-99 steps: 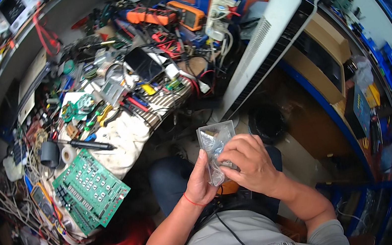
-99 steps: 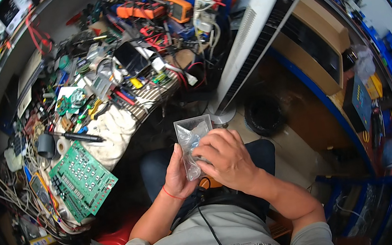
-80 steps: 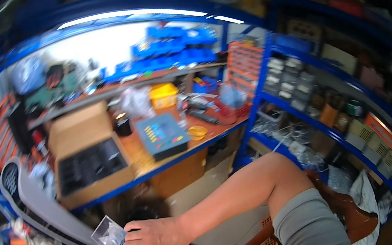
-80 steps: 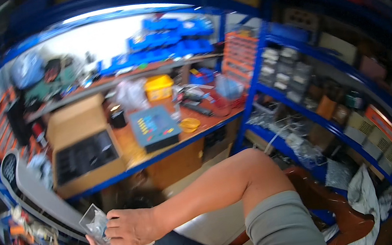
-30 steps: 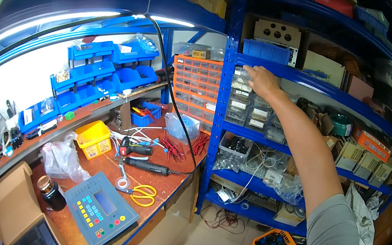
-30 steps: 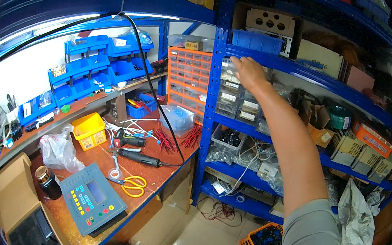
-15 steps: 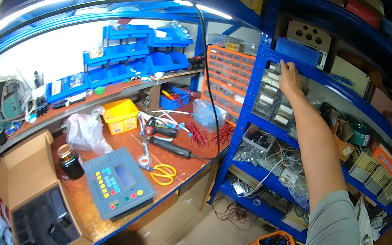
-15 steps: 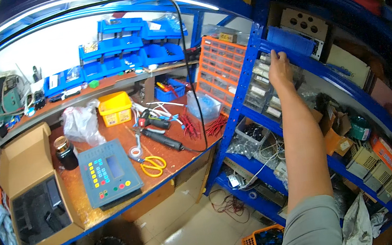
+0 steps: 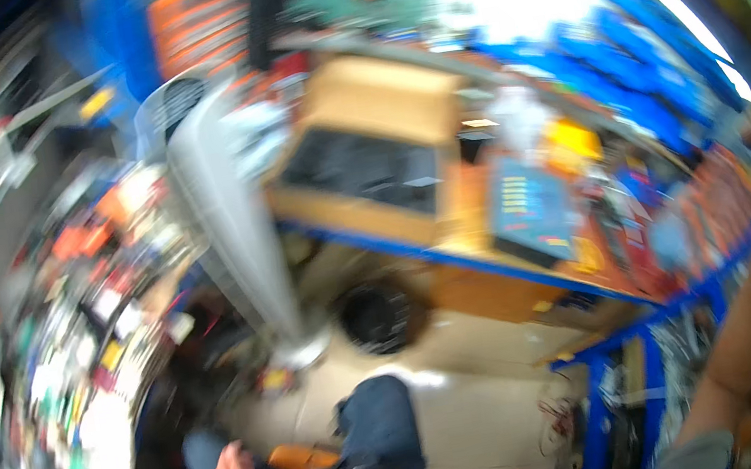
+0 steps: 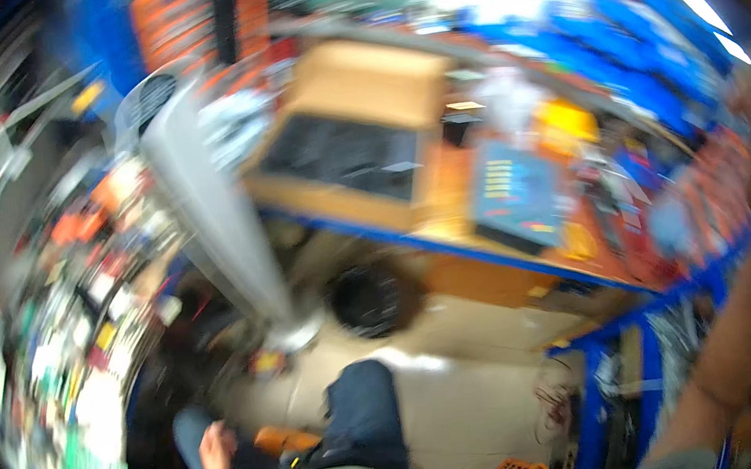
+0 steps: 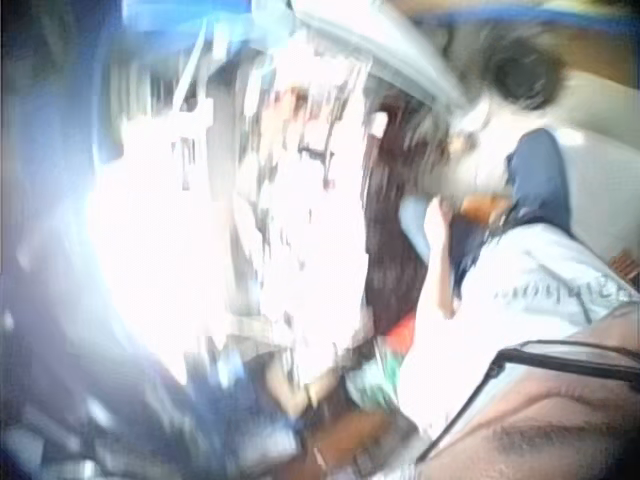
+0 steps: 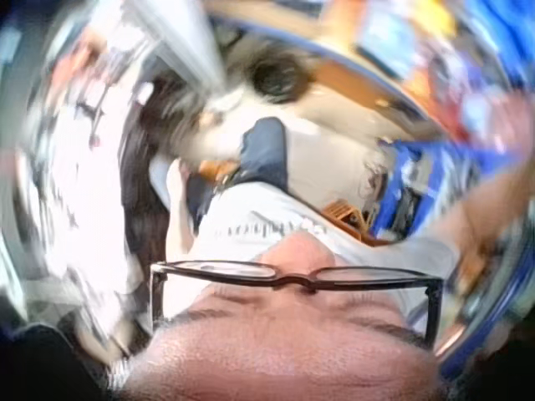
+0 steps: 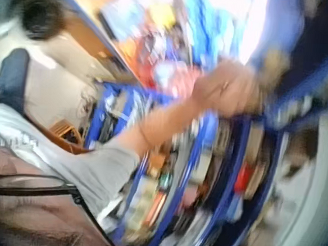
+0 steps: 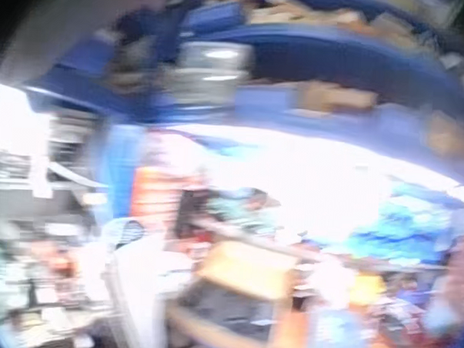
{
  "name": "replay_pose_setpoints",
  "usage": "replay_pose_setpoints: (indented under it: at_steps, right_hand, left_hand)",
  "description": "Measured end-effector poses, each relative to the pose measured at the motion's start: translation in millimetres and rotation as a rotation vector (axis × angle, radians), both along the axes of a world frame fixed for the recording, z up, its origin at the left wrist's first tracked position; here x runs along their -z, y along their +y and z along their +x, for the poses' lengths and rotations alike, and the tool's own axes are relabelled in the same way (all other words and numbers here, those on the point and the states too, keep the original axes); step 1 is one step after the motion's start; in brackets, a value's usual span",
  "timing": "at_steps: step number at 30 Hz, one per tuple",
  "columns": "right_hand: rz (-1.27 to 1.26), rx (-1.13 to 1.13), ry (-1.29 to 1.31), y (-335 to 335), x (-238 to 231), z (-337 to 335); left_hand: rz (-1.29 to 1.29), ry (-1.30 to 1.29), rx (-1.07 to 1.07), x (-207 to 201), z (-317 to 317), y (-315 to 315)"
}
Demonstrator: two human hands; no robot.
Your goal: The person retrieves a small component from a shelf, then strips and prepares a red wire. They insert the component into a green circuit board and solder it in place using a soldering iron and solder wire.
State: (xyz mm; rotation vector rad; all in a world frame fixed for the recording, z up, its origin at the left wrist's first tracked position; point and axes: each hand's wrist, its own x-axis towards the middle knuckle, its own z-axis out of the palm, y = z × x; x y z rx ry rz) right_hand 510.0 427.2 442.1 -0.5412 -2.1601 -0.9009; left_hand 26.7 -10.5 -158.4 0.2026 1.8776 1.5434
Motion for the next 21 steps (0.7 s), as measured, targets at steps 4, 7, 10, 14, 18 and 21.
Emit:
replay_pose_setpoints:
  at_steps: [4, 7, 10, 14, 18, 21]
  right_hand:
    - [-0.032, -0.455, -0.465, -53.3, 84.3, -163.0]
    - [-0.175, -0.785, -0.601, -90.5, 139.7, -270.6]
    - [-0.404, -0.97, -0.706, -123.6, 186.1, -364.0]
    - [-0.685, -1.031, -0.725, -176.2, 258.9, -476.1]
    - [-0.947, -0.962, -0.795, -245.6, 324.5, -568.8]
    - [-1.173, -0.954, -0.74, -304.3, 368.0, -626.4]
  left_hand:
    - [-0.504, 0.534, -0.018, -26.5, 17.3, -70.6]
    - [-0.706, 0.69, -0.115, -30.3, 29.5, -108.1]
    - [-0.812, 0.664, -0.195, -21.9, 31.9, -127.1]
    - [-0.827, 0.65, -0.266, -3.6, 32.4, -139.5]
    - [-0.635, 0.753, -0.296, 11.1, 18.4, -138.9]
    - [-0.508, 0.76, -0.257, 16.7, 3.0, -133.2]
